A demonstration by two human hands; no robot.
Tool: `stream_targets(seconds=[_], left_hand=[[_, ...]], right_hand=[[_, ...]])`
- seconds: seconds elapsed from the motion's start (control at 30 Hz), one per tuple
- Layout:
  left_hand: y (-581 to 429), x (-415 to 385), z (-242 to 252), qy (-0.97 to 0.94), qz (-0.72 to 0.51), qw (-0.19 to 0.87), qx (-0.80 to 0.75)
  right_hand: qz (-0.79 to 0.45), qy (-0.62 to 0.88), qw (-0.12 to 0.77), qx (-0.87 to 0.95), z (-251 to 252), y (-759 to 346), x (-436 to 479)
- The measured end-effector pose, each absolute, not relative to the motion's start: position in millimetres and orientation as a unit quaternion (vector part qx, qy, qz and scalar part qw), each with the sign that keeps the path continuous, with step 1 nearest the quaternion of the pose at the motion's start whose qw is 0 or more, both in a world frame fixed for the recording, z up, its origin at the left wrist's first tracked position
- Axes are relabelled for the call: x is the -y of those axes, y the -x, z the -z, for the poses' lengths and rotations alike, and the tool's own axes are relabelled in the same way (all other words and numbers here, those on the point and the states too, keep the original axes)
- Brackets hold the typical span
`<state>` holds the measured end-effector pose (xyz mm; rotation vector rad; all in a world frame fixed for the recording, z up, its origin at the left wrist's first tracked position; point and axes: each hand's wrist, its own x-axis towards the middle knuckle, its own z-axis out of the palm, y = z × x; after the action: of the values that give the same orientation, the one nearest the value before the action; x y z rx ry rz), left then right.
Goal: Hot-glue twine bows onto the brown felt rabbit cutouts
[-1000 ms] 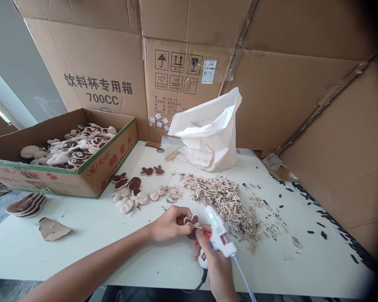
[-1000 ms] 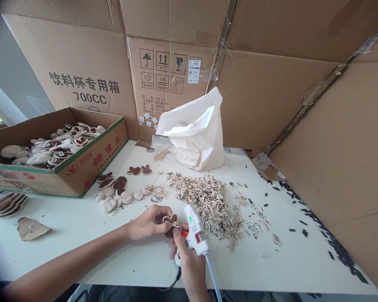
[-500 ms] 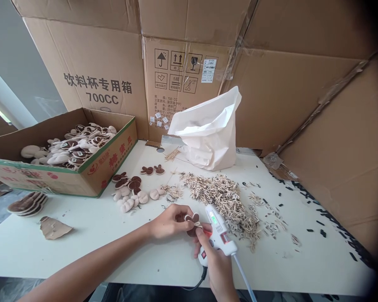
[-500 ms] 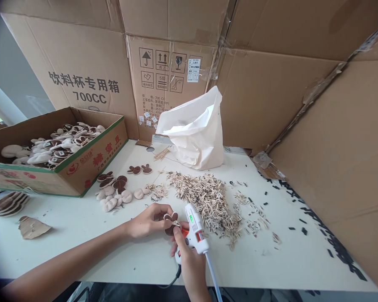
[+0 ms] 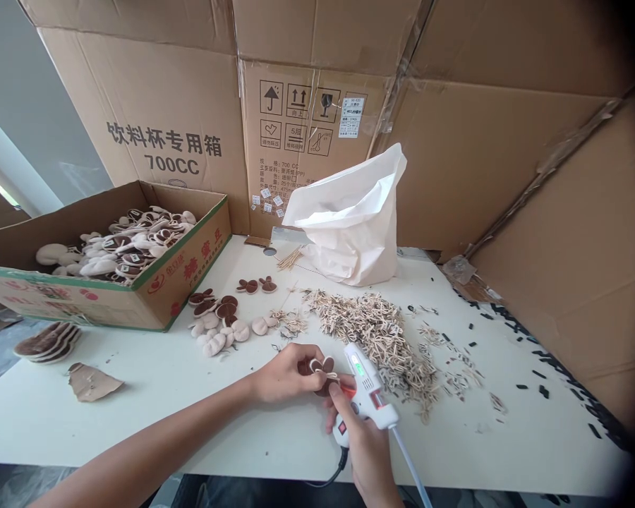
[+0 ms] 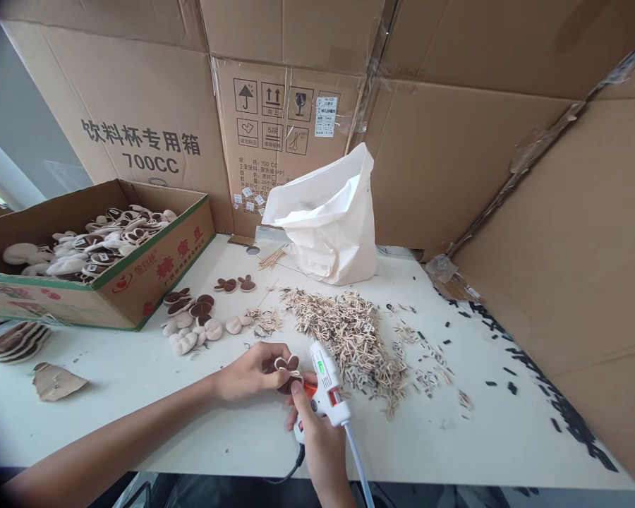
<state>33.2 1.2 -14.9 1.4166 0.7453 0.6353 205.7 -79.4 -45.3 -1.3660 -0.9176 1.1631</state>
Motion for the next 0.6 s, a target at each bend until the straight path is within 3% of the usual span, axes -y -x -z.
stream_targets(seconds=[0.6], left_hand=[[-32,-4,19,-0.638,-0.284,0.641,-0.319]], right_hand=[[-0.461,0.583,0.566,0.356,33,-195,82]])
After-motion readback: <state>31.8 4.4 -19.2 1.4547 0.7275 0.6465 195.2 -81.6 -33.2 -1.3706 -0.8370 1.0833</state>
